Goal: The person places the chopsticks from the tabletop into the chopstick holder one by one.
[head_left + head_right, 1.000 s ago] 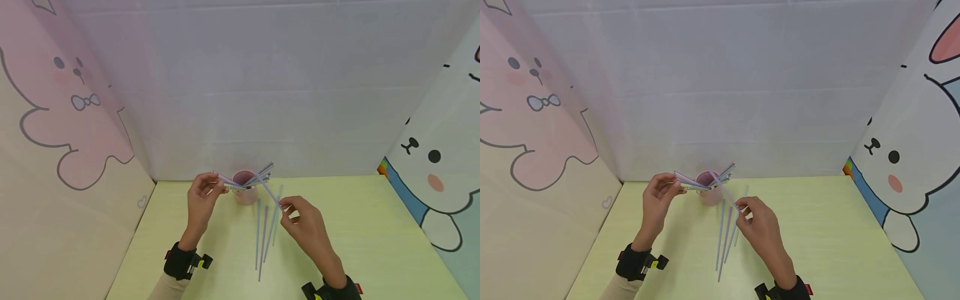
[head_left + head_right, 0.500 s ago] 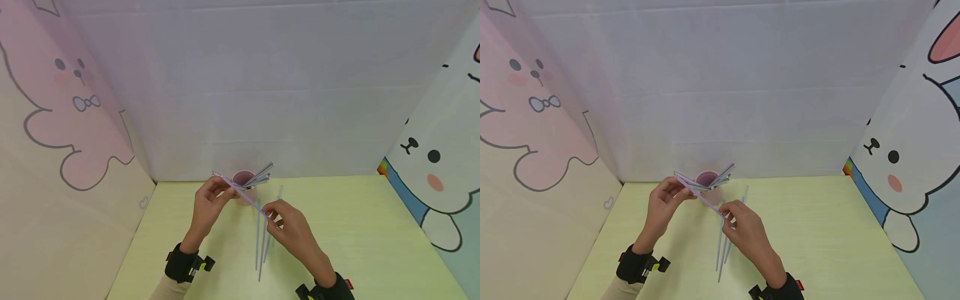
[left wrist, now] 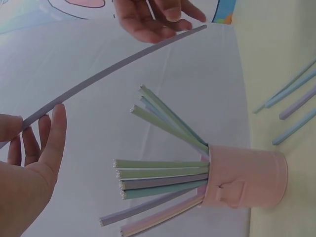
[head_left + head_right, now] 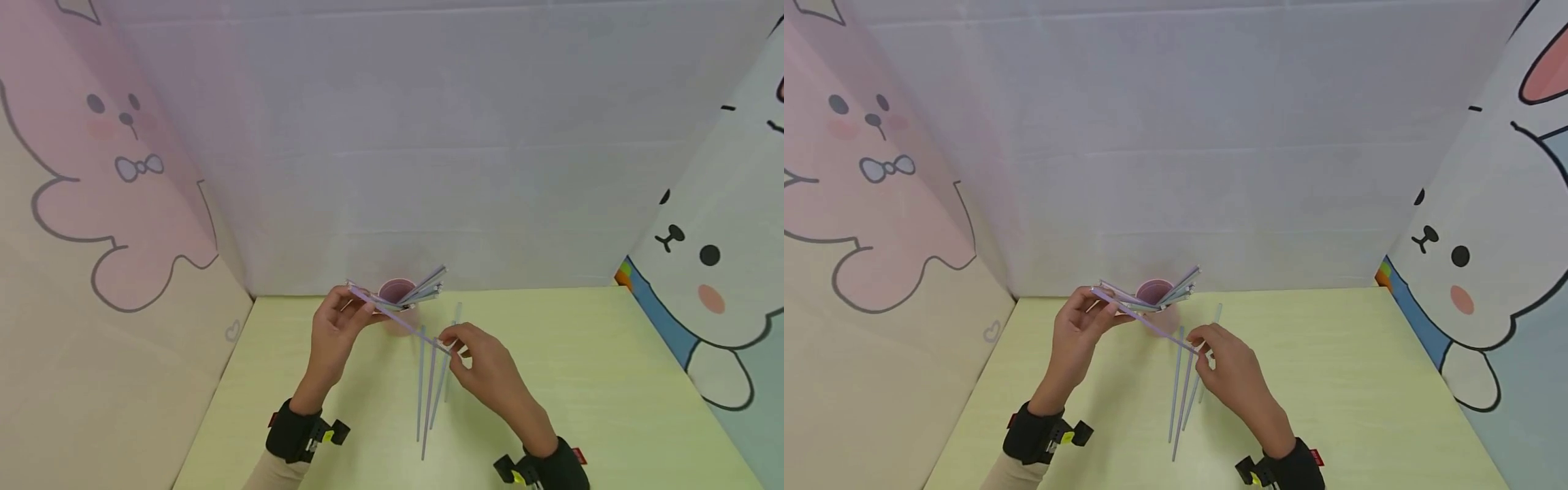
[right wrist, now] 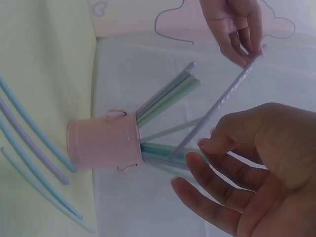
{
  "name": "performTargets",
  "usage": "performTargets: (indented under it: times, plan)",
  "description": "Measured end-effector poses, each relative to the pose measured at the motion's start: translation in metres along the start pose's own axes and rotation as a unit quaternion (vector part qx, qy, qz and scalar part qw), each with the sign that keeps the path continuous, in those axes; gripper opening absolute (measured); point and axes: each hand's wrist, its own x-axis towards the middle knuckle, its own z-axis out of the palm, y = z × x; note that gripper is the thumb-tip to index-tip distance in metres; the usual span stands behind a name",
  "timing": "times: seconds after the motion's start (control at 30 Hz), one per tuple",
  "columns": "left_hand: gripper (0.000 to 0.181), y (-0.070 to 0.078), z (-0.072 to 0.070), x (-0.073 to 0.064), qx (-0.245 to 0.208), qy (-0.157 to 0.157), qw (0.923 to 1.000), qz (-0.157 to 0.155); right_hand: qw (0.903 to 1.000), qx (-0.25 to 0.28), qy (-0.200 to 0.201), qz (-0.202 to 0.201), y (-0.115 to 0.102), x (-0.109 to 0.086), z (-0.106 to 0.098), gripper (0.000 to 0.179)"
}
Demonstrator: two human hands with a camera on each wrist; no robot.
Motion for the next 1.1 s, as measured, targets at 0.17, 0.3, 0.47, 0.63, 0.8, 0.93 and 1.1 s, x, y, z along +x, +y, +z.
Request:
performTargets:
  times: [0.17,0.3,0.47,0.63,0.8,0.93,1.1]
  plan:
    - [0.020,0.010,-0.008,0.004,0.018,0.037,0.9991,0.014,0.9985,-0.053,-0.012,-0.003,0.025,-0.003,0.002,0.028]
    - [0.019,0.018,-0.014,0.005,0.029,0.068,0.9970,0.022,0.9937,-0.101,-0.041,-0.026,0.045,-0.001,0.011,0.027]
    - [0.018,0.026,-0.020,0.006,0.025,0.088,0.9953,0.034,0.9817,-0.157,-0.075,-0.078,0.070,0.004,0.026,0.027]
    - [0.017,0.033,-0.025,0.007,0.014,0.100,0.9937,0.050,0.9674,-0.186,-0.104,-0.137,0.091,0.011,0.041,0.028]
    - [0.018,0.039,-0.033,0.009,0.002,0.110,0.9920,0.061,0.9479,-0.212,-0.123,-0.203,0.109,0.017,0.053,0.028]
    - [0.019,0.045,-0.040,0.010,0.000,0.120,0.9903,0.071,0.9359,-0.208,-0.121,-0.257,0.118,0.018,0.060,0.024]
    - [0.019,0.052,-0.049,0.013,-0.009,0.140,0.9865,0.084,0.9267,-0.191,-0.125,-0.298,0.126,0.018,0.066,0.025]
